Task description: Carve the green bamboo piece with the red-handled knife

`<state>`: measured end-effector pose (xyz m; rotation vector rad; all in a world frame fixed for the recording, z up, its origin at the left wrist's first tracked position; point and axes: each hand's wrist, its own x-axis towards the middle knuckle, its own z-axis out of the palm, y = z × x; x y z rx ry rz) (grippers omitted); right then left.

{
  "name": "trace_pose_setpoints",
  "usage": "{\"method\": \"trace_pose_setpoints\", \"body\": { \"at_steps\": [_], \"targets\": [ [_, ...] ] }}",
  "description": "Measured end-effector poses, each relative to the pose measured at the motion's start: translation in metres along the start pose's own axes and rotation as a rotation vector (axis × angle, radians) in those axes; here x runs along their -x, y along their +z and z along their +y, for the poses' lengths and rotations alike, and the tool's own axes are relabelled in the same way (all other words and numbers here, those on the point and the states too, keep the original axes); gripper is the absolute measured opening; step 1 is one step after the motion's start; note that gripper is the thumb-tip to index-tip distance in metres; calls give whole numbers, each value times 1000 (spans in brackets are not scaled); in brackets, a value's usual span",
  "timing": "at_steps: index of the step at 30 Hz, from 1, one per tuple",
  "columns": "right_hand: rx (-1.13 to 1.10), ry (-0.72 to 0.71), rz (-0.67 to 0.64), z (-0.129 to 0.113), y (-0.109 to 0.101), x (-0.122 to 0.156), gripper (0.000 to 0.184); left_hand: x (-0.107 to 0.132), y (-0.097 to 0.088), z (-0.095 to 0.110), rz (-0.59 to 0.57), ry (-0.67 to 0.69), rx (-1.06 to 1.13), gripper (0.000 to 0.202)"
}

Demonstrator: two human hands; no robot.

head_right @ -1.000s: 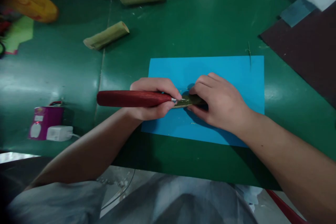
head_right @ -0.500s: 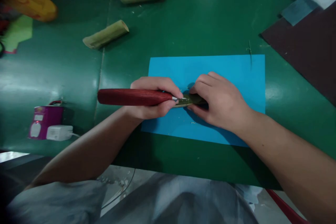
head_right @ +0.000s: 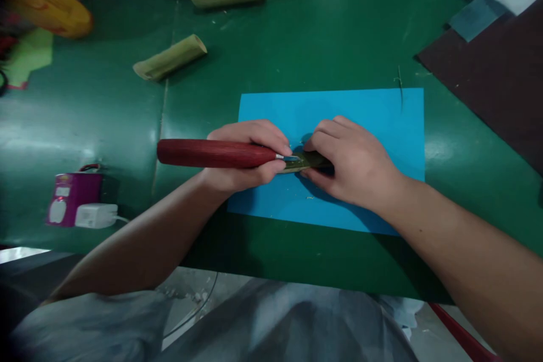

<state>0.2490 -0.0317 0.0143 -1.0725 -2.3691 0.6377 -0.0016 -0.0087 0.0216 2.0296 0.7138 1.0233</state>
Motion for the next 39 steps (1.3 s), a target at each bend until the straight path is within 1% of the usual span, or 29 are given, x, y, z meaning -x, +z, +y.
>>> {"method": "trace_pose_setpoints", "body": {
  "at_steps": [3,9,13,18,24,30,34,39],
  "targets": [
    [-3,1,5,0,0,1,18,0,-2,0,-29,-11,-1,2],
    [-13,-3,13,2,1,1,17,1,-3,-1,-36,-49,-37,15],
    [-21,1,3,2,1,1,17,1,-3,0,-45,-55,-32,15],
    [-10,-2,9,1,1,1,18,0,-2,-1,-37,0,19,8],
    [-16,-8,13,1,1,2,20,1,-2,-2,-40,-44,-17,14],
    [4,-26,21,2,2,2,20,-1,-3,-1,-30,43,34,2],
    [-1,-39,31,4,3,3,21,-4,-3,3,-60,63,22,7],
    [-27,-56,47,4,4,4,21,-5,-2,4,-57,92,1,9]
  ]
}}
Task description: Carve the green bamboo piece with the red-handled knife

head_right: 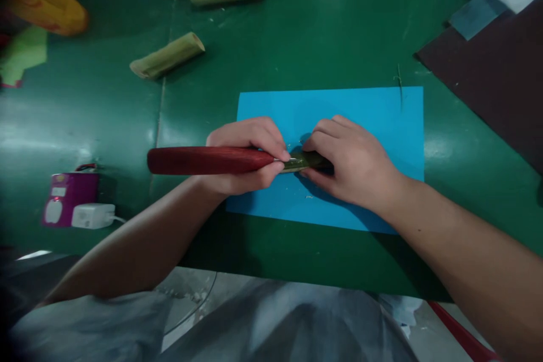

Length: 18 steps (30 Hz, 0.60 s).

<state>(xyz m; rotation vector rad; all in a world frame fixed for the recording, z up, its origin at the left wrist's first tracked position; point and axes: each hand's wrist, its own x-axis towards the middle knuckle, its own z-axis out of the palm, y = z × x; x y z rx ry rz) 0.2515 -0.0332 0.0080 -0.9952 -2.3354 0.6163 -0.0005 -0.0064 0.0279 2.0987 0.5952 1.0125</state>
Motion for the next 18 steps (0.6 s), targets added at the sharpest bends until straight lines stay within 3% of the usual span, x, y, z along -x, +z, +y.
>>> {"method": "trace_pose_setpoints", "body": {
  "at_steps": [8,12,18],
  "targets": [
    [-13,-5,-3,2,0,1,21,3,2,-6,80,43,12,9],
    [-12,10,1,2,0,1,20,5,2,-6,142,-12,63,8],
    [-7,0,-3,1,1,0,21,5,1,-6,70,-55,68,9]
  ]
}}
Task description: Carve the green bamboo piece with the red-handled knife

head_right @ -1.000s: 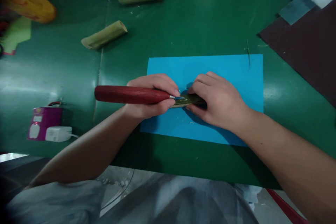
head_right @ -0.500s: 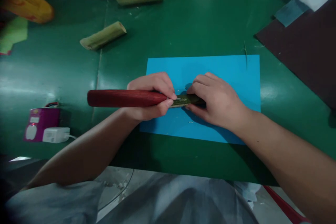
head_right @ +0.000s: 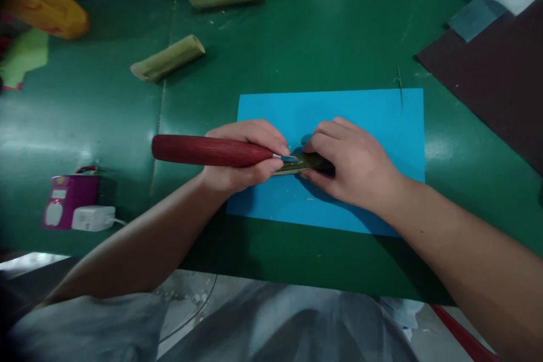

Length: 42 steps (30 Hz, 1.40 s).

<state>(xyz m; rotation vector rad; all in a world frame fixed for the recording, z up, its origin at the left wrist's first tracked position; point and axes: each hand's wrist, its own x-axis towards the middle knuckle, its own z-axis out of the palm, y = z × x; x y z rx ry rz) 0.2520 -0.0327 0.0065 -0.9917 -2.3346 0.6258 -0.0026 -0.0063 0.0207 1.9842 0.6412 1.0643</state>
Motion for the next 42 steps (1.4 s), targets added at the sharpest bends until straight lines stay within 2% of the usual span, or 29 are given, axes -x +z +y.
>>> {"method": "trace_pose_setpoints", "body": {
  "at_steps": [26,31,36,42],
  "targets": [
    [6,57,-34,-2,-2,-2,18,-2,-1,5,-53,6,-47,3],
    [21,38,-29,-2,-2,-1,19,1,-1,2,-18,-13,-94,9],
    [13,50,-35,-2,-3,-2,18,2,-1,-1,29,-86,5,3],
    [19,45,-21,-2,-3,-1,19,1,-2,0,32,-84,55,1]
  ]
}}
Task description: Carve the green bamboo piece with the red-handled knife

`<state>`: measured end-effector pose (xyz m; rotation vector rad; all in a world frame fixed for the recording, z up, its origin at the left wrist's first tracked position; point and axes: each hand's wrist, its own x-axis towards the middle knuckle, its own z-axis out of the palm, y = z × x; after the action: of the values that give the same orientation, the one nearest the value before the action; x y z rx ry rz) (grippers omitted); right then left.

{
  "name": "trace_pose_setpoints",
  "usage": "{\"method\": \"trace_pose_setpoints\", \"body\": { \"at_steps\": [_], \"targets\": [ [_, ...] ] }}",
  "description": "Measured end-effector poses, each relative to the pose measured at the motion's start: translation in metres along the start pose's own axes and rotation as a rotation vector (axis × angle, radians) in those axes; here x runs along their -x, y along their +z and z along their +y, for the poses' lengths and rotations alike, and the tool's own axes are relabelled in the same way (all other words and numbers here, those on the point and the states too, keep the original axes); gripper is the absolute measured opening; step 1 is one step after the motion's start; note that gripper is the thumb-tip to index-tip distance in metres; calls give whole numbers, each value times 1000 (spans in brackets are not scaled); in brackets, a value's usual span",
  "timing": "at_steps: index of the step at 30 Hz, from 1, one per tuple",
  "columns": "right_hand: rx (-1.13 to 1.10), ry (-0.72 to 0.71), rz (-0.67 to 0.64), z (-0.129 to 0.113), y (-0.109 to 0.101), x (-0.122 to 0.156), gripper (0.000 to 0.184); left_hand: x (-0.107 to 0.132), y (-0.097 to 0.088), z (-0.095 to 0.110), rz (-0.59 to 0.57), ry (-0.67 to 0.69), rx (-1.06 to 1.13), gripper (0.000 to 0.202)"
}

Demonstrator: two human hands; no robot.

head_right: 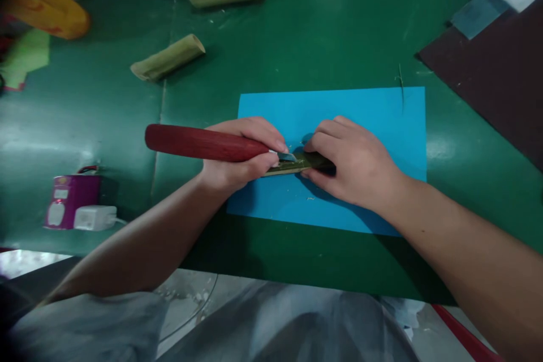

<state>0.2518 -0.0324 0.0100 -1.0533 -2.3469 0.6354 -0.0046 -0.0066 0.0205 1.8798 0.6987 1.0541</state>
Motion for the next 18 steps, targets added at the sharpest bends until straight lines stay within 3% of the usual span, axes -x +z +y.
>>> {"method": "trace_pose_setpoints", "body": {
  "at_steps": [18],
  "targets": [
    [-6,-4,1,0,1,-1,21,0,0,-4,-65,75,-22,9]
  ]
}}
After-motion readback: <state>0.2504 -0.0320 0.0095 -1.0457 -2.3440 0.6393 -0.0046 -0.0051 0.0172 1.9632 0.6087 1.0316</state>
